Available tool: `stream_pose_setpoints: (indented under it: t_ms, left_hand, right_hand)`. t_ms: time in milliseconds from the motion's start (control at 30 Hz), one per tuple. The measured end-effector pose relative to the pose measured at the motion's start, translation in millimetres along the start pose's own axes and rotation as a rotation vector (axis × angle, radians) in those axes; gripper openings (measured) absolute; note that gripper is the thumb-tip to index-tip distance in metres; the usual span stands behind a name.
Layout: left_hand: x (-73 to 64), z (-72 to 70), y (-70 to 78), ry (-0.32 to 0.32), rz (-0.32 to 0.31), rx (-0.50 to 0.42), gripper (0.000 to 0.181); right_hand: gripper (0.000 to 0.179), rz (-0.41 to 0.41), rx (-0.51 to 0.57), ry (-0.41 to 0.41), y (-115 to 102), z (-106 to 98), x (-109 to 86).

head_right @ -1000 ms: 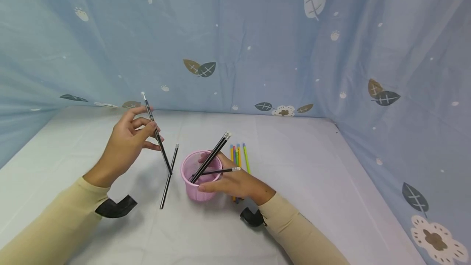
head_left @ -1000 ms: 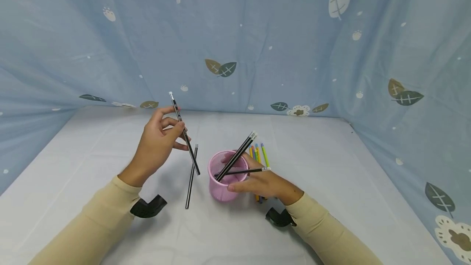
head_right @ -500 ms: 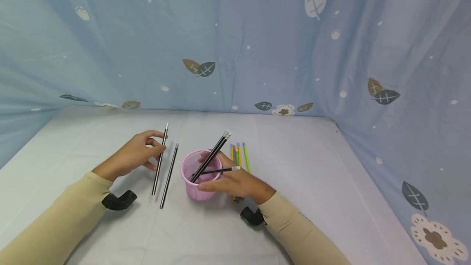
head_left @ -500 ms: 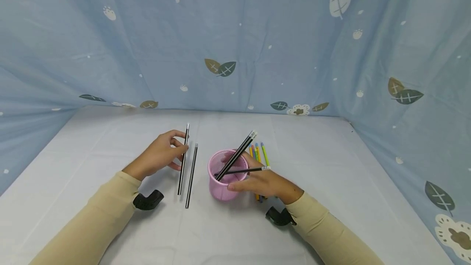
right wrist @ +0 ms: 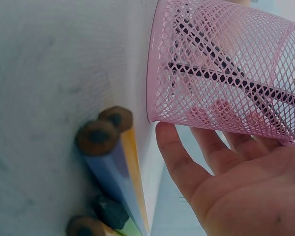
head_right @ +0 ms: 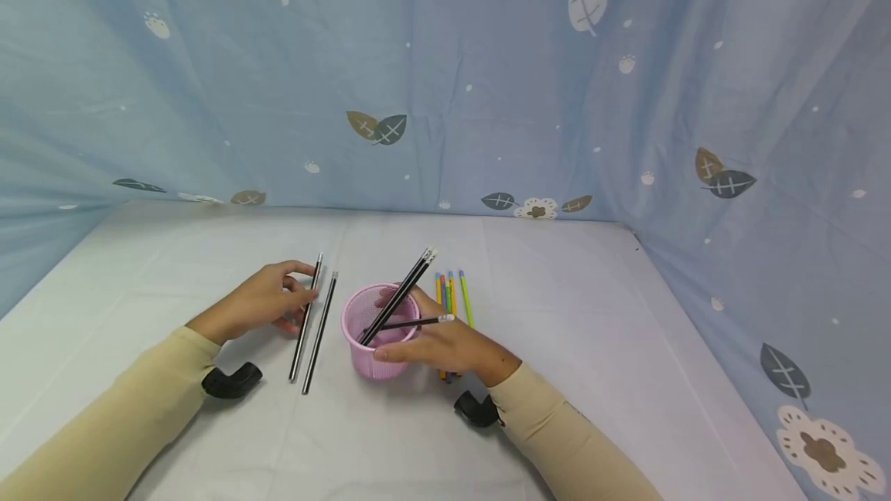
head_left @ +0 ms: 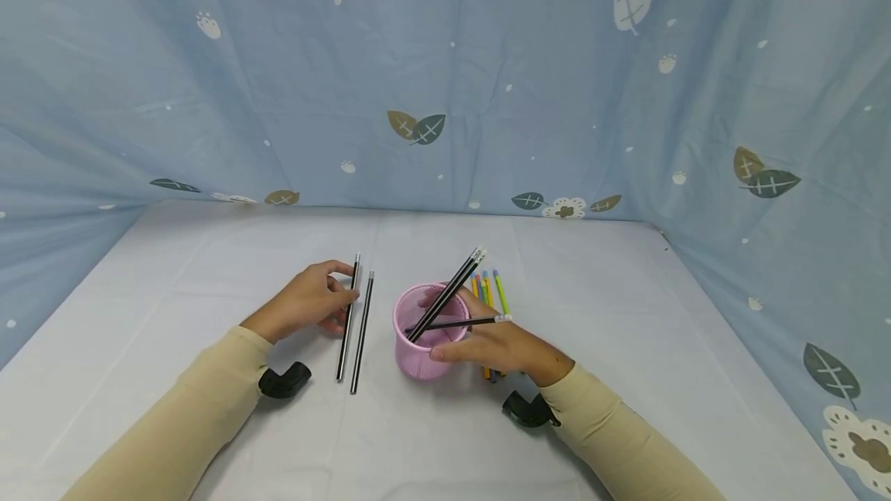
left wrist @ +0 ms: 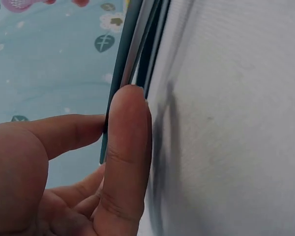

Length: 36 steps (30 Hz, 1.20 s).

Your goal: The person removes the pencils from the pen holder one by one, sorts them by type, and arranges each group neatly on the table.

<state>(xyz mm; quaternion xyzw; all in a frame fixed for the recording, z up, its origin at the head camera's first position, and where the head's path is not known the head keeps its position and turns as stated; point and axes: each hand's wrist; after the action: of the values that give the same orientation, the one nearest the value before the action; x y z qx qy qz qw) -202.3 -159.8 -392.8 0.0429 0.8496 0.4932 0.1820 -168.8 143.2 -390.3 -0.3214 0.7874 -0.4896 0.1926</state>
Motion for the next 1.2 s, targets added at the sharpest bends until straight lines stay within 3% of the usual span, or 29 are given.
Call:
stream_pose_setpoints:
  t_ms: [200, 800, 1000, 1200]
  left_hand:
    - [0.4, 2.4, -0.9, 0.026, -0.023, 0.029, 0.057]
    - [-4.4, 7.2, 4.2, 0.045, 0.036, 0.147, 0.057]
    - [-12.5, 9.3, 18.3, 0.143, 0.135, 0.202, 0.045]
    - [-25.6, 21.7, 43.5, 0.228, 0.303, 0.202, 0.029]
  right_hand:
    - [0.068, 0.0, -0.019, 0.002, 0.5, -0.1, 0.3]
    - [0.067, 0.003, -0.038, 0.003, -1.9, -0.6, -0.7]
    - [0.069, 0.005, -0.004, 0.005, -1.6, 0.5, -1.0]
    - [0.07, 0.023, -0.005, 0.006, -1.9, 0.2, -0.3]
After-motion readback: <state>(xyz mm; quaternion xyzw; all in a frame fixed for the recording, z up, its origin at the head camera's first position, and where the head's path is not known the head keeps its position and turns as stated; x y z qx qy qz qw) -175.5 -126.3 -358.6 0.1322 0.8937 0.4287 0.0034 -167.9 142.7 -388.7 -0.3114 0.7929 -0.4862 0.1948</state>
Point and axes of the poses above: each hand's wrist, its own x-axis towards the middle knuckle, its own z-axis out of the palm, y = z × x, and after that the axes turned 2 degrees about -x, right-handed
